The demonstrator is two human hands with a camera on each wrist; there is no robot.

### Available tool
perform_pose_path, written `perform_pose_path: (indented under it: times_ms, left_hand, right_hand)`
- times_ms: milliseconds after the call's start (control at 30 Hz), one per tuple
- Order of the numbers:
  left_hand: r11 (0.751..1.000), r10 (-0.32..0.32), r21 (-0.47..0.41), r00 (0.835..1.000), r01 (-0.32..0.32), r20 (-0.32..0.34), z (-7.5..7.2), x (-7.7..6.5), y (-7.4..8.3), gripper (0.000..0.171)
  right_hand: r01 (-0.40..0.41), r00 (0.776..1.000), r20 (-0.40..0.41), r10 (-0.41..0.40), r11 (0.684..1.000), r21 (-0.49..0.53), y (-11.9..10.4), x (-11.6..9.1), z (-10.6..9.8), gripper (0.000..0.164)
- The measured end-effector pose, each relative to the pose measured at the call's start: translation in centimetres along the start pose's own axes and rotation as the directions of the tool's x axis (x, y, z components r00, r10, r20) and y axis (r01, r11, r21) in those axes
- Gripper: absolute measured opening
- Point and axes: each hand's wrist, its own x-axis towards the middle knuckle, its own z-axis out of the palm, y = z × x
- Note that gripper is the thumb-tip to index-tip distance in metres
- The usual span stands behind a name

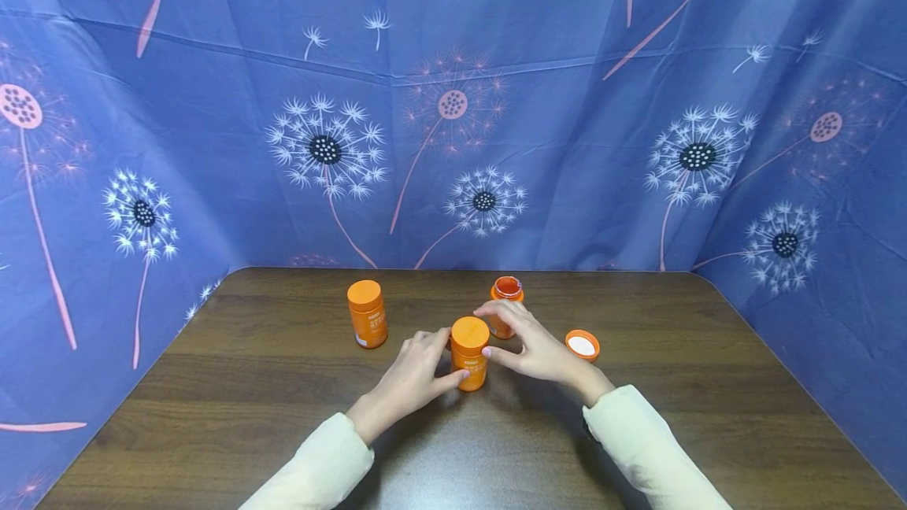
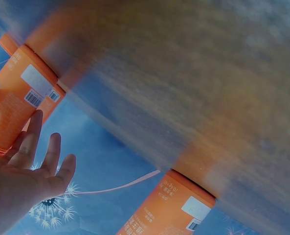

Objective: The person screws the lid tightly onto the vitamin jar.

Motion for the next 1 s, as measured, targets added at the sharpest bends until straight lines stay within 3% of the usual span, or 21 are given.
perform_pose_path:
  times_ms: [233, 467, 1000]
  left_hand:
    - [1.0, -0.007, -0.013, 1.0, 0.007, 0.012, 0.0, 0.0, -0.1, 0.058]
    - [1.0, -0.009, -0.017, 1.0, 0.009, 0.017, 0.0, 0.0, -0.1, 0.059]
    - [1.0, -0.001, -0.007, 1.0, 0.001, 0.003, 0.1, 0.0, -0.1, 0.059]
  right_hand:
    - [0.036, 0.999, 0.003, -0.036, 0.999, -0.014, 0.3, 0.1, 0.0, 0.045]
    - [0.019, 1.0, -0.01, -0.019, 1.0, -0.022, 0.2, 0.1, 0.0, 0.043]
    - [-0.011, 0.993, -0.117, 0.005, 0.999, -0.048, 0.0, -0.2, 1.1, 0.042]
